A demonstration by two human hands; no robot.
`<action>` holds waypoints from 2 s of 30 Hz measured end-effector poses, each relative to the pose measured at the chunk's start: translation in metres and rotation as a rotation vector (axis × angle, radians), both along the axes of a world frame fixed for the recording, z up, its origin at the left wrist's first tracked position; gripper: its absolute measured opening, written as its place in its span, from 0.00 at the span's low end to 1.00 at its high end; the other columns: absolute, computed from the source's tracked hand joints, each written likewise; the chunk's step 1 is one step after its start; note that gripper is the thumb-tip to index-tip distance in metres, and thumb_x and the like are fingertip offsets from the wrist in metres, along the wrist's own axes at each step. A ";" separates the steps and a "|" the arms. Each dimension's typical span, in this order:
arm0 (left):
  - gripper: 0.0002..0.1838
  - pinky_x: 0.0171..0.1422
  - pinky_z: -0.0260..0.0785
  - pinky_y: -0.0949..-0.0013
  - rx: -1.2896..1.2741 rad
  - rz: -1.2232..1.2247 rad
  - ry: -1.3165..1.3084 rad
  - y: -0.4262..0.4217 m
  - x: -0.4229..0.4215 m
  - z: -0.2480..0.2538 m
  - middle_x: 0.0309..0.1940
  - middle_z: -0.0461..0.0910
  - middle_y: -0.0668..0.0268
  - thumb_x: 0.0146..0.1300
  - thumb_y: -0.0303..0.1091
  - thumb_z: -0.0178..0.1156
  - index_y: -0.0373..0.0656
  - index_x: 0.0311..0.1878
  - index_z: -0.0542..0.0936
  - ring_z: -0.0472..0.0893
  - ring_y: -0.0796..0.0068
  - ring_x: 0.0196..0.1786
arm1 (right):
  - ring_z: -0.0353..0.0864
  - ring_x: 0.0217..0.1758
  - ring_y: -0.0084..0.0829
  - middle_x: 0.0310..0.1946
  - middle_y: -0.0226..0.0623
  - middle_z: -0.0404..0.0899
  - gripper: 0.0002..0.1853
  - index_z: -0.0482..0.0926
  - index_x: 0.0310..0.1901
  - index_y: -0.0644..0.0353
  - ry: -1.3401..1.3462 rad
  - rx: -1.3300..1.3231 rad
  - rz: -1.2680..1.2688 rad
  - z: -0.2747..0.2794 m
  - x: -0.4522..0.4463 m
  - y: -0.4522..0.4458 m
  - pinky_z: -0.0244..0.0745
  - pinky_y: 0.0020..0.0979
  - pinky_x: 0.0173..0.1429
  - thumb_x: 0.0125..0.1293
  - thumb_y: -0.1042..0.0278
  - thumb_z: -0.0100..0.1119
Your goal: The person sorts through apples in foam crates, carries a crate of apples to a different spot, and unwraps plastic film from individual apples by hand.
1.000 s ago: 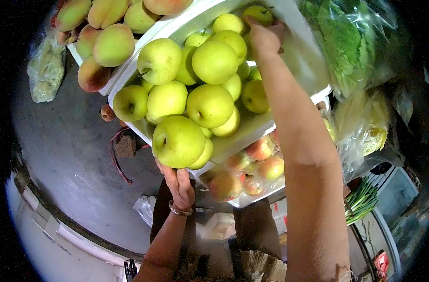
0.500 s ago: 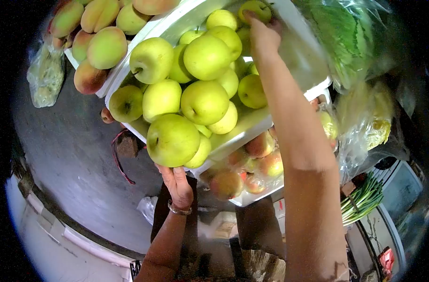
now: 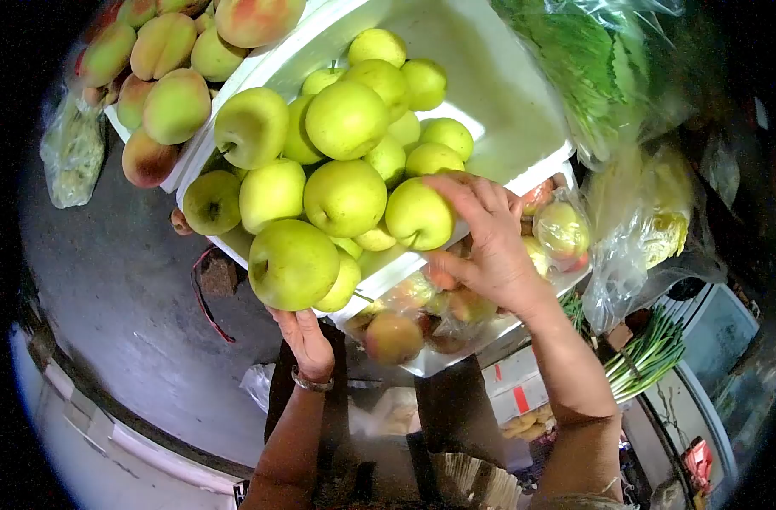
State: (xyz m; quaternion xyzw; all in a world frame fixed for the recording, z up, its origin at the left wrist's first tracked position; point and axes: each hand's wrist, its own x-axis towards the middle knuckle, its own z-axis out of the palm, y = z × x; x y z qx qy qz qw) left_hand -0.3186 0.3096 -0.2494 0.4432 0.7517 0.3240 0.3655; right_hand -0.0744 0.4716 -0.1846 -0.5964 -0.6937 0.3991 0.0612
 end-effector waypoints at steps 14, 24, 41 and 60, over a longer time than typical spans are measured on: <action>0.38 0.79 0.39 0.45 -0.023 -0.035 -0.021 -0.001 -0.005 0.000 0.78 0.51 0.46 0.73 0.52 0.48 0.36 0.77 0.55 0.51 0.44 0.79 | 0.72 0.66 0.51 0.64 0.52 0.73 0.41 0.67 0.69 0.57 0.009 -0.038 -0.051 -0.138 0.003 0.143 0.72 0.41 0.66 0.52 0.64 0.72; 0.39 0.80 0.38 0.46 -0.018 0.023 -0.137 0.009 -0.001 0.010 0.78 0.49 0.44 0.74 0.49 0.47 0.33 0.78 0.52 0.48 0.43 0.80 | 0.76 0.61 0.40 0.59 0.45 0.75 0.37 0.71 0.65 0.54 0.310 0.295 -0.226 -0.005 -0.033 0.065 0.71 0.41 0.68 0.50 0.69 0.73; 0.45 0.80 0.40 0.47 0.026 0.051 -0.207 0.006 -0.005 0.004 0.79 0.48 0.44 0.71 0.57 0.50 0.33 0.79 0.50 0.50 0.45 0.79 | 0.70 0.70 0.30 0.67 0.34 0.74 0.29 0.72 0.68 0.56 0.415 0.188 -0.087 0.015 -0.063 0.076 0.61 0.35 0.72 0.64 0.67 0.66; 0.46 0.78 0.46 0.55 0.045 -0.031 -0.108 -0.004 -0.005 -0.001 0.72 0.56 0.53 0.65 0.50 0.66 0.34 0.75 0.55 0.57 0.57 0.75 | 0.69 0.66 0.50 0.67 0.47 0.68 0.30 0.75 0.61 0.56 -0.296 -0.384 -0.038 0.115 0.039 -0.278 0.66 0.47 0.64 0.52 0.76 0.66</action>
